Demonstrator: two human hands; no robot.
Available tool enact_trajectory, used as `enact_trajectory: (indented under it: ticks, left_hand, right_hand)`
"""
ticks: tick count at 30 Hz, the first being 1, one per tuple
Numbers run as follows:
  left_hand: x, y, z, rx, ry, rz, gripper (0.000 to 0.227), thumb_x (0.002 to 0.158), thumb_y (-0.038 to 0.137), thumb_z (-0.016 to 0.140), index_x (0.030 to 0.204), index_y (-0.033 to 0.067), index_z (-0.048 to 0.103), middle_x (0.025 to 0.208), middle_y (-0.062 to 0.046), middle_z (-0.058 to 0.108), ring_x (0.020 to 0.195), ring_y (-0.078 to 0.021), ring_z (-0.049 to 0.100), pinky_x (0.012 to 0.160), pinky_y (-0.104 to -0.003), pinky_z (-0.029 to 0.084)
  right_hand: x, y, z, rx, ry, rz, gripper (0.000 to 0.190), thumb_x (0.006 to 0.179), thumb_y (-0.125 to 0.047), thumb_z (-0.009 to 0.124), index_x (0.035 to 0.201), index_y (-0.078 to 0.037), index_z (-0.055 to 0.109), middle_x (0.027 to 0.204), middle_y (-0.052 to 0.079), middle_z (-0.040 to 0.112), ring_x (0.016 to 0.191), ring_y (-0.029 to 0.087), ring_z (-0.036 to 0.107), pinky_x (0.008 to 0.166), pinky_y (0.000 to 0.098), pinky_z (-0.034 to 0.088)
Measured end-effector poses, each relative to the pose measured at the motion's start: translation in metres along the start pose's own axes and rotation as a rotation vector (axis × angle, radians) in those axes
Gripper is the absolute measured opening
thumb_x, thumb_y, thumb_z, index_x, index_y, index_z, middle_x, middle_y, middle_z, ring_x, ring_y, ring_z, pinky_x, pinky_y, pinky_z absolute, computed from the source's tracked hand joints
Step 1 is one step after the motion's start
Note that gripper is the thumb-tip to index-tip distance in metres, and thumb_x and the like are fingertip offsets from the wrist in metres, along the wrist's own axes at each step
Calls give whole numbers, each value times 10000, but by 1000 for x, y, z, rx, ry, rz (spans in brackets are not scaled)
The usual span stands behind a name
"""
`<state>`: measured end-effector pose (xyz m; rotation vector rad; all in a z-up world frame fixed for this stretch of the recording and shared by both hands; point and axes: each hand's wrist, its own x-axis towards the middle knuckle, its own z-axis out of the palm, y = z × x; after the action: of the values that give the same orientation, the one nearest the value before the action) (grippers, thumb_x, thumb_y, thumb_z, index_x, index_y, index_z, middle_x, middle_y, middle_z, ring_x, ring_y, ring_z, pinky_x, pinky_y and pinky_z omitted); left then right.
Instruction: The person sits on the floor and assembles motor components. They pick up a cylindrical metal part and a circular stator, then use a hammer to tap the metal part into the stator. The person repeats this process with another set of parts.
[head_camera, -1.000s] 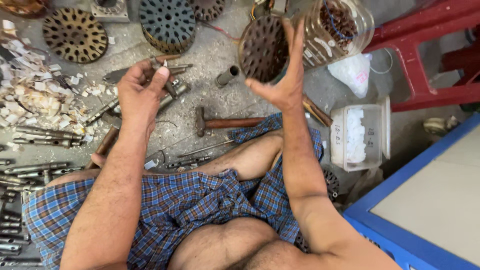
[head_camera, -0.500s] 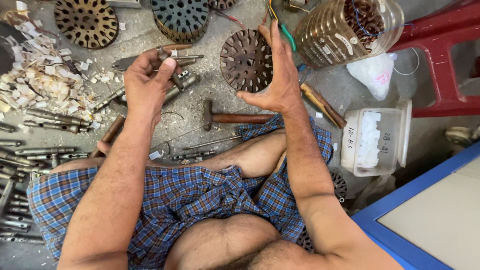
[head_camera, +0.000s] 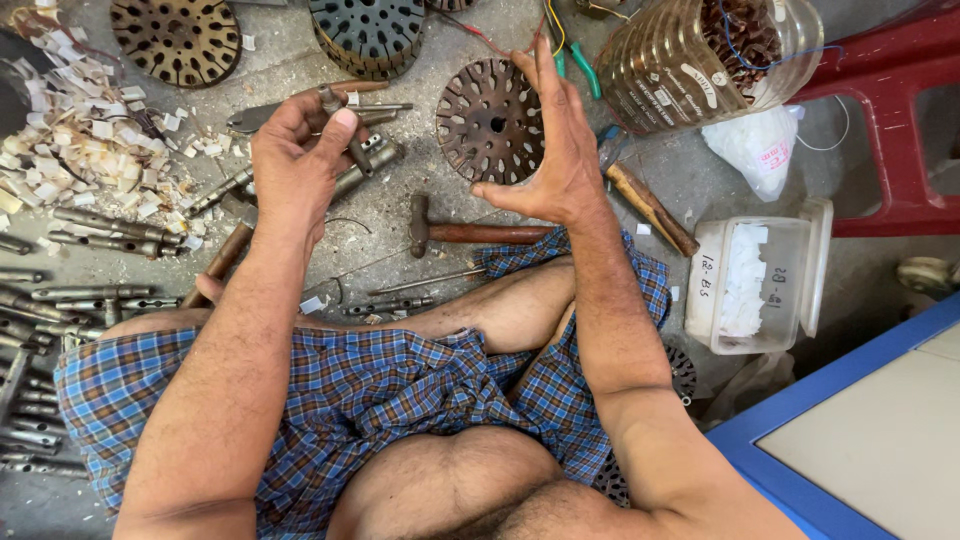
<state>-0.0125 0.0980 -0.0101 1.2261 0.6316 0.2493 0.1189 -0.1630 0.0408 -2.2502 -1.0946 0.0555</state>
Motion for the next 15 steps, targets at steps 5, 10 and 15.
enact_trajectory:
  ticks: [5, 10, 15]
  left_hand:
    - [-1, -1, 0, 23, -9, 18, 218, 1011, 63, 714, 1222, 25, 670, 1033, -49, 745, 891, -104, 741, 682, -213, 602]
    - [-2, 2, 1, 2, -2, 1, 243, 993, 52, 711, 1229, 26, 660, 1030, -57, 747, 907, -121, 760, 691, -230, 619]
    - [-7, 6, 4, -124, -47, 22, 247, 981, 35, 711, 1225, 28, 674, 1060, -78, 763, 946, -152, 779, 812, -281, 670]
  right_hand:
    - [-1, 4, 1, 6, 0, 1, 1527, 564, -348, 1059, 1678, -114, 40, 1659, 138, 454, 1519, 377, 430, 1289, 480, 392]
    - [1, 8, -2, 4, -47, -18, 1514, 542, -382, 1065, 1671, -90, 100, 1673, 193, 380, 1521, 402, 392, 1286, 502, 349]
    - [1, 11, -7, 32, -70, -47, 1520, 558, -552, 1042, 1679, -79, 131, 1691, 194, 347, 1551, 409, 359, 1316, 507, 301]
